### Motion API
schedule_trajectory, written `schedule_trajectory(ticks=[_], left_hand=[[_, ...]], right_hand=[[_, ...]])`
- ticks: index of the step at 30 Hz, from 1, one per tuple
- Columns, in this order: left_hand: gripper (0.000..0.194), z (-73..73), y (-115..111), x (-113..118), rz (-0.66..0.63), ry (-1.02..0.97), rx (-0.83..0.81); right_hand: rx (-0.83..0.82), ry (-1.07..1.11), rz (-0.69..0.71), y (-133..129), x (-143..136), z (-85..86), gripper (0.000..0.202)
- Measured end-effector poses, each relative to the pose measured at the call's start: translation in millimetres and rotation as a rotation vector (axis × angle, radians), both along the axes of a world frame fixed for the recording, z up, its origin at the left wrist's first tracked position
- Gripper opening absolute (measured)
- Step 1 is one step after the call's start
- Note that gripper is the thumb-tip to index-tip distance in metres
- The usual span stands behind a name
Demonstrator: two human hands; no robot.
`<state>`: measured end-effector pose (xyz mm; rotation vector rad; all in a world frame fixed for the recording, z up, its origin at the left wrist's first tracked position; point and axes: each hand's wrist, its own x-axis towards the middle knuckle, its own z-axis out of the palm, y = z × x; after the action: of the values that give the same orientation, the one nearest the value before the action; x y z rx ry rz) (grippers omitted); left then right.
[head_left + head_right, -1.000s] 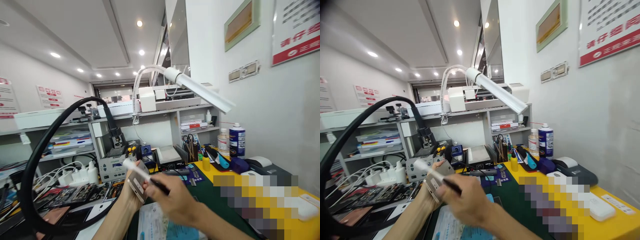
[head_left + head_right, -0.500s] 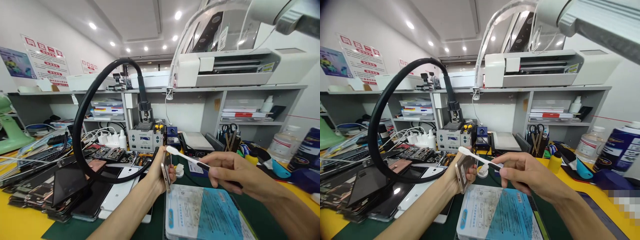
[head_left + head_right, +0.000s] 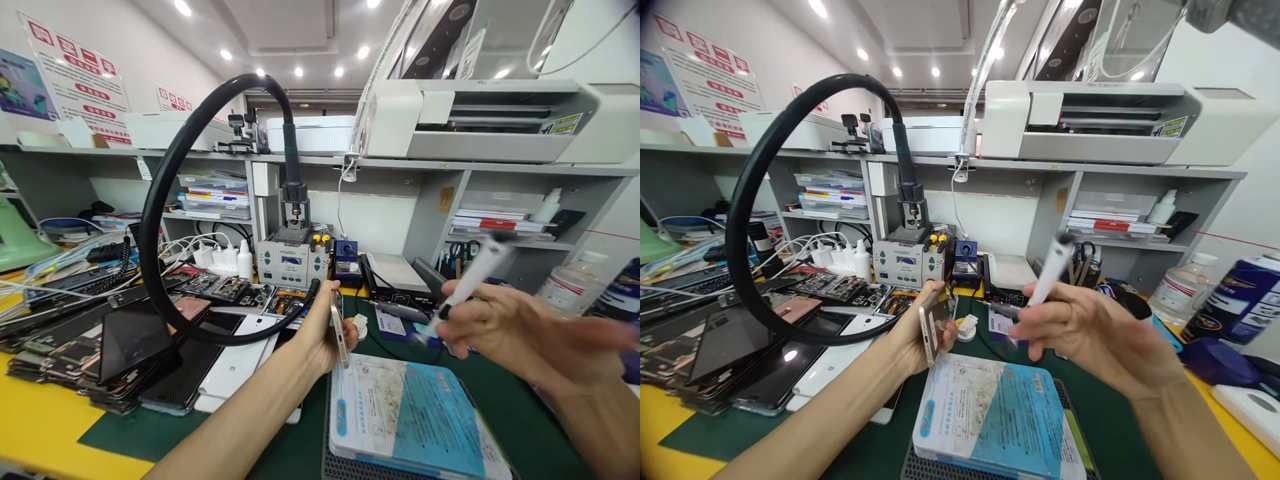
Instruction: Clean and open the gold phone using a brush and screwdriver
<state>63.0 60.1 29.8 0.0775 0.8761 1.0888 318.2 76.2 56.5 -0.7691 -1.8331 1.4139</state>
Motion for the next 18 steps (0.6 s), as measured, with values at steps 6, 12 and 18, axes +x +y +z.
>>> schedule_trajectory(ticks=[6,12,18], left_hand=[[0.044,-0.3,0.1,0.6,0.021,-0.004,-0.036],[0.043,-4.0,1.5,0.2,0.029,-0.004,-0.008],[0.044,-4.3,1.1,1.8,0.028,0.009,0.043]], right_hand=[[-0.254,0.48,-0.427,-3.4,-27.8,4.8,0.037],[-0.444,0.481,-0.262,-5.7,-25.1,2.0,0.027],[-0.468,0.437,-0.084,-17.0,-40.3,-5.3,0.017]])
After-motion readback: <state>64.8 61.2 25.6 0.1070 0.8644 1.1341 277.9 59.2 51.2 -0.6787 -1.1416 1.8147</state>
